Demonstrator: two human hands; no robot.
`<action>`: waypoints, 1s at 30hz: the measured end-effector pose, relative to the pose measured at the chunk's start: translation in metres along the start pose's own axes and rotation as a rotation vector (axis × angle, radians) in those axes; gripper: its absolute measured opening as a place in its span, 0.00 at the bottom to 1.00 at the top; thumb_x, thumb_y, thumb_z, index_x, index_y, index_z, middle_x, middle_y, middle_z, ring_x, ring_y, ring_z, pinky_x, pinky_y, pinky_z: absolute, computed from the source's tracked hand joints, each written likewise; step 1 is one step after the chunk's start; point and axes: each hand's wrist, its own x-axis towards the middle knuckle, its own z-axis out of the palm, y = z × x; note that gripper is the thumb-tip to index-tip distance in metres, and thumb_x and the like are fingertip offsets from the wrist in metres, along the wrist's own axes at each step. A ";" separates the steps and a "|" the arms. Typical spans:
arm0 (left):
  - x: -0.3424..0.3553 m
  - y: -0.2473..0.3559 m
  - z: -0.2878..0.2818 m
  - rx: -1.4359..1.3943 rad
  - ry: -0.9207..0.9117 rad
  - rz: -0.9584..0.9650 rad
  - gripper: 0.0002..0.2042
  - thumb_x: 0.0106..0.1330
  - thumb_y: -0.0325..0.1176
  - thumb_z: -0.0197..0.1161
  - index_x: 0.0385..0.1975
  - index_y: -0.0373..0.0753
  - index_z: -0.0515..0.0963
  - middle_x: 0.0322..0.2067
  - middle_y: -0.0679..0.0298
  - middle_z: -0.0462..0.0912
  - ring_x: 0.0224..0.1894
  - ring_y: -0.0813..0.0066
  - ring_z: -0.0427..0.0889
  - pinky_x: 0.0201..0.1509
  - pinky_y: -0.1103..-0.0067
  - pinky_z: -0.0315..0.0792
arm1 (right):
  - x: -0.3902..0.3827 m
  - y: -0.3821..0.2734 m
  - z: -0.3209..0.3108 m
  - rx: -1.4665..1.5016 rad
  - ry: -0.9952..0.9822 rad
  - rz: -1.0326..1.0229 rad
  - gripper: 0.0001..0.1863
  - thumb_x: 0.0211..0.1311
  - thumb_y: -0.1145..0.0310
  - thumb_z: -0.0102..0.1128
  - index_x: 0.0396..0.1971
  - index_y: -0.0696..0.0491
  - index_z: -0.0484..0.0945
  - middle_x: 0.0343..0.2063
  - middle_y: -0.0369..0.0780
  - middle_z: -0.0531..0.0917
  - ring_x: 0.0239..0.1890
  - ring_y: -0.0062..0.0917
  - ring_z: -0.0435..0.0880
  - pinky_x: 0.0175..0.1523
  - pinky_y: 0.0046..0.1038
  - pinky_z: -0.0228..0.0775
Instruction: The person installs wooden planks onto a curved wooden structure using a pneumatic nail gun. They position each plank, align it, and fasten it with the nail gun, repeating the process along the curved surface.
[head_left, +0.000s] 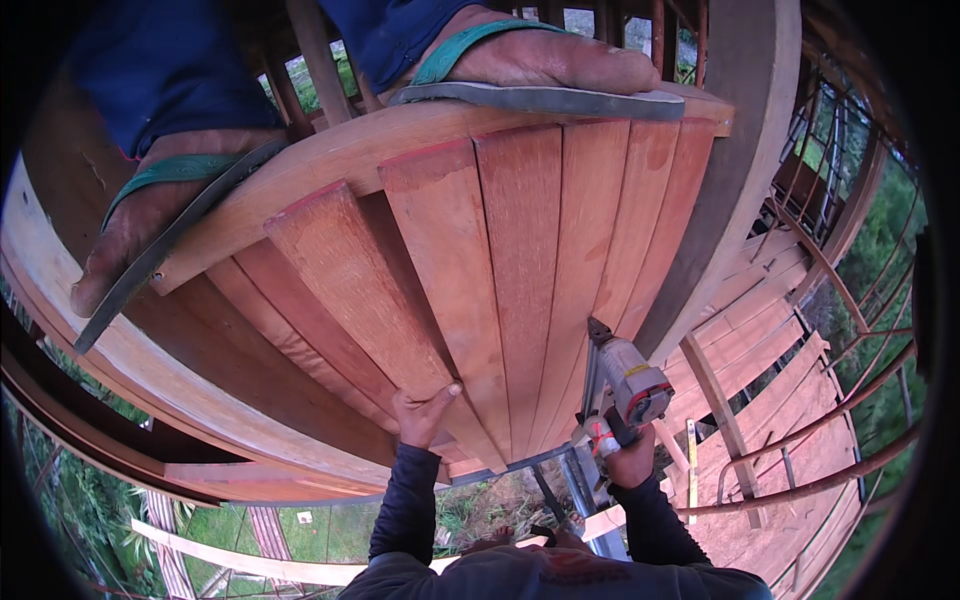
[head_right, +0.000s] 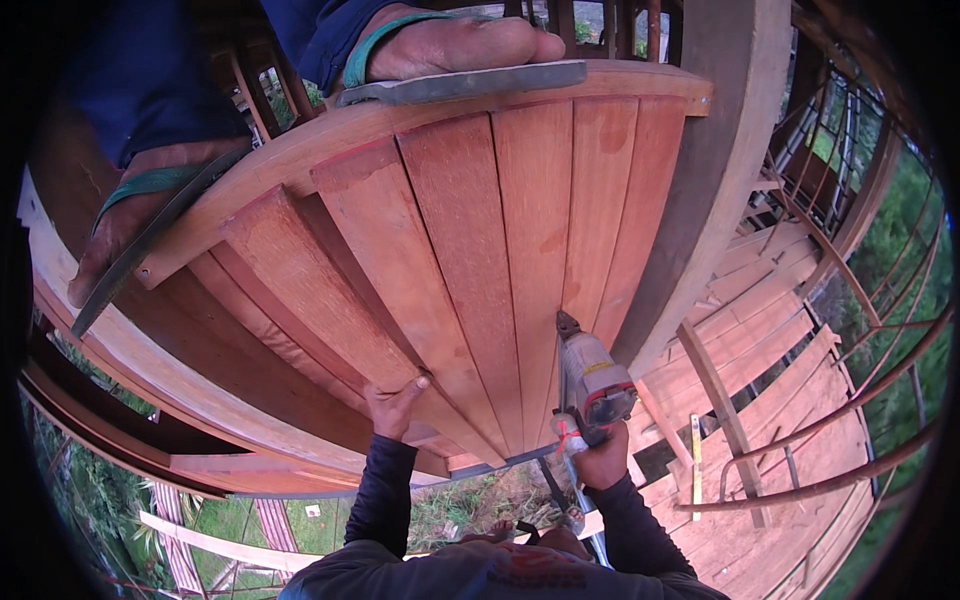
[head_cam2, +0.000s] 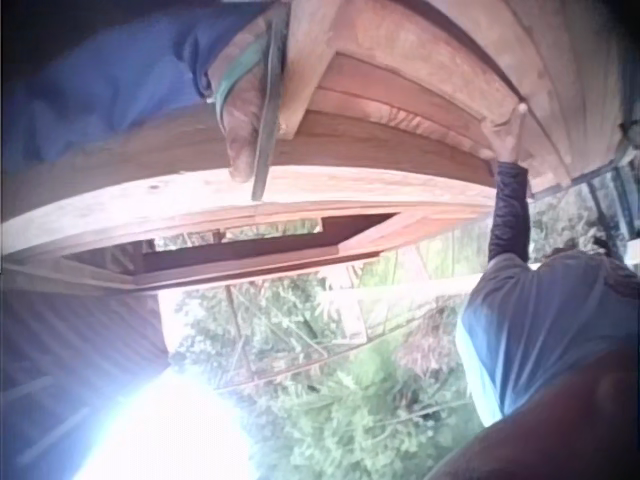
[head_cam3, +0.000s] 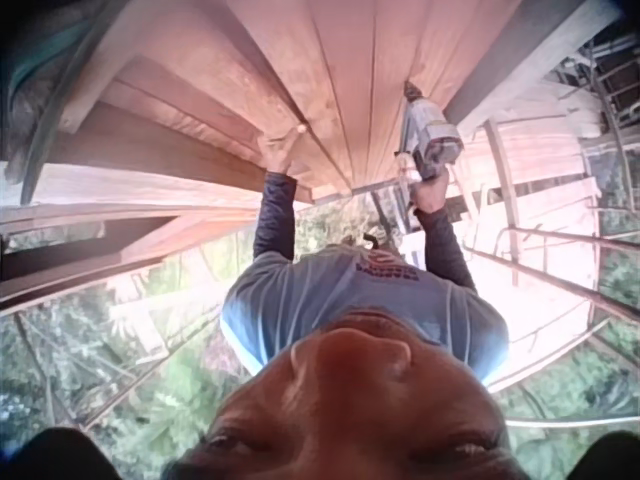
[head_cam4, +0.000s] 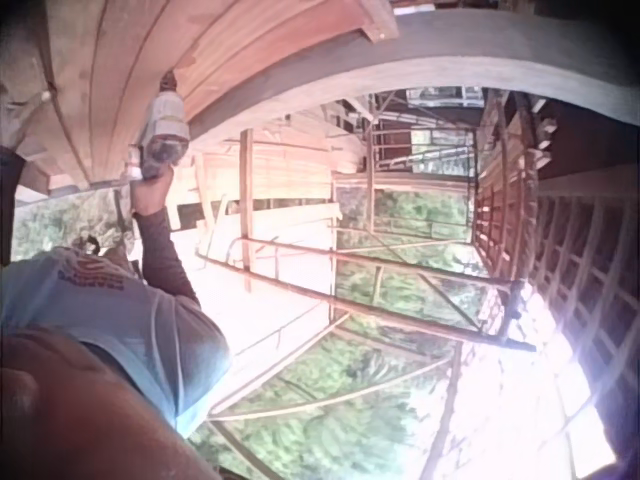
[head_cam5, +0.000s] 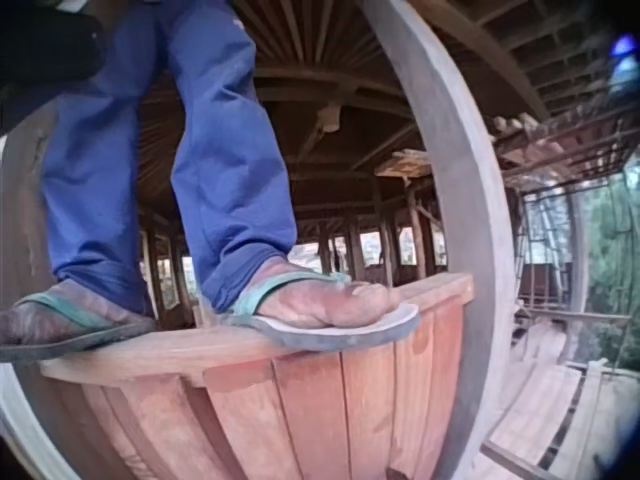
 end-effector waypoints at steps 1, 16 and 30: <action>0.002 -0.003 -0.001 0.004 -0.012 -0.008 0.12 0.55 0.28 0.76 0.36 0.31 0.83 0.34 0.64 0.86 0.35 0.79 0.83 0.41 0.81 0.76 | -0.001 -0.008 0.004 0.018 0.008 0.021 0.10 0.55 0.74 0.70 0.36 0.59 0.81 0.30 0.36 0.84 0.31 0.19 0.83 0.35 0.25 0.75; 0.055 0.072 0.016 -0.012 -0.139 0.145 0.14 0.55 0.28 0.77 0.38 0.31 0.82 0.36 0.63 0.85 0.36 0.79 0.82 0.43 0.81 0.76 | -0.005 -0.002 0.017 -0.040 0.090 -0.049 0.07 0.54 0.75 0.69 0.29 0.58 0.79 0.25 0.33 0.80 0.29 0.16 0.78 0.35 0.24 0.71; 0.067 0.076 0.023 -0.021 -0.129 0.303 0.17 0.52 0.26 0.78 0.39 0.30 0.81 0.37 0.62 0.85 0.37 0.78 0.81 0.45 0.81 0.74 | -0.012 0.004 0.023 -0.098 0.176 -0.034 0.12 0.56 0.74 0.70 0.39 0.59 0.78 0.32 0.36 0.82 0.35 0.16 0.80 0.40 0.25 0.74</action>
